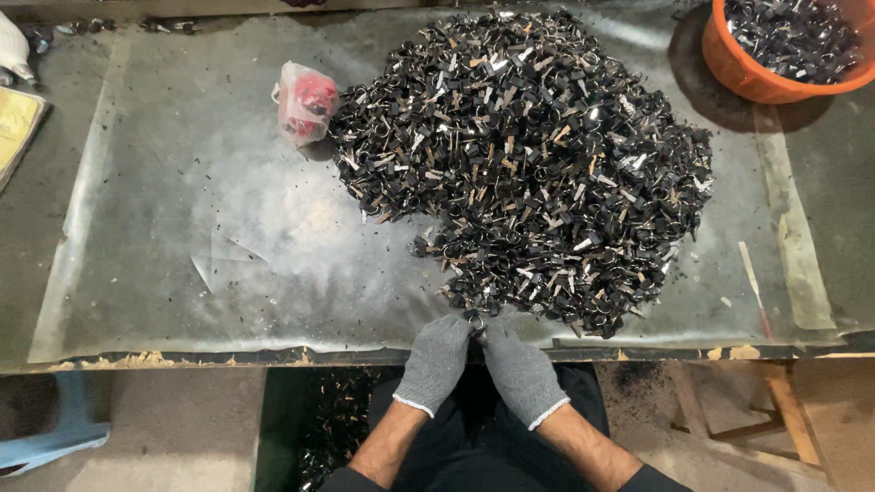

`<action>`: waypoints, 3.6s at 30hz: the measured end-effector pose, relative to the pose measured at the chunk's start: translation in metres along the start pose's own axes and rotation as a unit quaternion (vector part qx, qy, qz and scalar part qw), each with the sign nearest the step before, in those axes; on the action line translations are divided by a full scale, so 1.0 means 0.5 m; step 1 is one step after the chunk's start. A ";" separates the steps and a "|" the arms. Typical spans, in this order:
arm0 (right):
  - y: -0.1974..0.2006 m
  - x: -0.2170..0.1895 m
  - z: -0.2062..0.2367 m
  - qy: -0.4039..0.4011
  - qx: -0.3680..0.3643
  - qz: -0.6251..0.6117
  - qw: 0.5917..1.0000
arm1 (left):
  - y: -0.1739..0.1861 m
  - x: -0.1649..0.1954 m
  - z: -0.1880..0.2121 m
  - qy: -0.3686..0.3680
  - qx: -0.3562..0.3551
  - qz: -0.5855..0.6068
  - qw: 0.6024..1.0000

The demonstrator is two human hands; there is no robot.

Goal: The person, wearing gray gloves, sits at a metal workbench and picks small black metal components one at a time from a large pile spread on the table. They handle each piece briefly and drop it into a container below the table edge, repeating this sorting cycle throughout the clip.

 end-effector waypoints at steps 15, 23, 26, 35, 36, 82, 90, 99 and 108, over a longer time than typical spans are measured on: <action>0.083 -0.048 0.003 -0.031 -0.045 0.023 0.998 | -0.013 -0.010 0.014 0.028 0.016 -0.009 0.999; 0.086 -0.033 -0.012 -0.039 -0.080 0.006 0.996 | -0.008 0.008 0.010 0.026 0.009 -0.038 0.999; 0.118 -0.044 -0.007 0.054 0.062 0.067 0.994 | -0.001 0.000 0.007 0.060 0.004 -0.005 0.998; 0.121 -0.053 0.005 0.068 0.099 0.124 0.985 | -0.025 -0.047 -0.039 0.091 -0.166 -0.022 0.982; 0.121 -0.055 0.005 0.077 0.102 0.117 0.985 | -0.024 -0.047 -0.043 0.089 -0.163 -0.025 0.982; 0.076 -0.014 -0.013 0.038 -0.029 -0.097 0.994 | 0.023 0.019 -0.011 0.021 0.033 0.018 0.999; 0.066 -0.017 -0.023 -0.039 -0.112 -0.087 0.989 | -0.002 0.019 -0.002 -0.024 0.040 -0.041 0.998; 0.116 -0.040 0.004 0.062 0.086 0.014 0.994 | 0.004 0.015 0.003 0.075 0.035 0.012 0.996; 0.026 -0.010 -0.034 0.107 -0.055 -0.057 0.991 | 0.002 0.004 0.012 0.026 0.072 0.042 0.996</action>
Point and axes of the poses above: each hand's wrist, its own z-axis away from the middle knuckle, its own y-axis out of the back of the hand, x = y × z, the point moved 5 cm from there along -z, towards the middle knuckle, and after that the axes turned 5 degrees about -x, right-handed, at the moved point
